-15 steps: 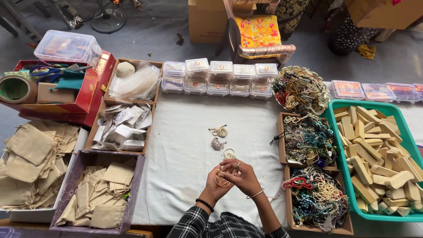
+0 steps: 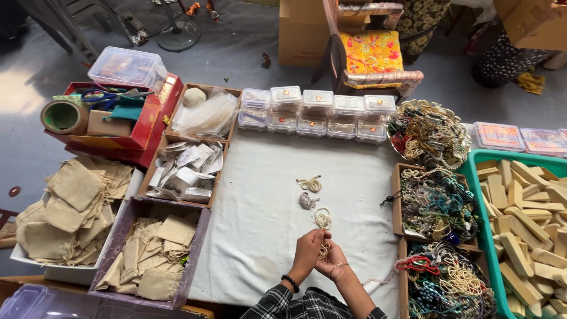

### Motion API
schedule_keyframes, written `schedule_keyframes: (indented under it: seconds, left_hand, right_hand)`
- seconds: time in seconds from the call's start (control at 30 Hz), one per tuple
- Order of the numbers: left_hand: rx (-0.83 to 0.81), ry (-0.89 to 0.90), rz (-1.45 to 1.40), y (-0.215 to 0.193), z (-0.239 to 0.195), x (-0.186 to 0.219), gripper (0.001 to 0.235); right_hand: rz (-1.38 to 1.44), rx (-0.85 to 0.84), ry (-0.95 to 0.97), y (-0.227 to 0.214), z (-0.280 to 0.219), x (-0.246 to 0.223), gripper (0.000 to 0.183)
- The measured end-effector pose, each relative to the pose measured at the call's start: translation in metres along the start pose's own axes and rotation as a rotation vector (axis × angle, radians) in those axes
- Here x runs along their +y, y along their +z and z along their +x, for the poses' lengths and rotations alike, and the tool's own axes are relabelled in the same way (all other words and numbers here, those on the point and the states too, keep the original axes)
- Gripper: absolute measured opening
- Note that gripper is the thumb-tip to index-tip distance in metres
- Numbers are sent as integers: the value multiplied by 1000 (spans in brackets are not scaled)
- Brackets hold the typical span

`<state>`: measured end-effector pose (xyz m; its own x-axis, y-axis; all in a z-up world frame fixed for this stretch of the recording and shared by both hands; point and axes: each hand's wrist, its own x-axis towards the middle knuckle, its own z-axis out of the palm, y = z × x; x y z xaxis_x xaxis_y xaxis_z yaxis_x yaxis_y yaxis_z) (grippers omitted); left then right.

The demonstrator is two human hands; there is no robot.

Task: The person sits at a table and packs various jewelry items, including beaded necklaces and bracelets, into small plastic containers and cloth pouches. They handle the items by hand, placing them into containers and arranging them on the table.

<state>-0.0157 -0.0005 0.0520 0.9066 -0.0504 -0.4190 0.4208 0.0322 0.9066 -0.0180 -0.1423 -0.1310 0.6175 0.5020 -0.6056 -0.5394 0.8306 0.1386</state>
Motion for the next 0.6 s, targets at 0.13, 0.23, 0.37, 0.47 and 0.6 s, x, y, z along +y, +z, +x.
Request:
schedule_keyframes:
  seconds: [0.13,0.23,0.37,0.47,0.6]
  left_hand:
    - [145,278,158,-68,-3,0,31]
    - [450,372,456,-164,0,1,25]
    - [947,375,450,-286,-10,1,24]
    - [842,264,790,-352,-8,-58,22]
    - [680,132,1026,-356,-11,-56,33]
  right_hand:
    - [-27,173,-94,68,-40,14,23]
    - [-157,101,-197,99,-72,11,20]
    - [-192,38,-245,104,-86,0,21]
    - [-151,48,-223,91,-84,-2,21]
    - [-140,65,-177,82,-75,1,20]
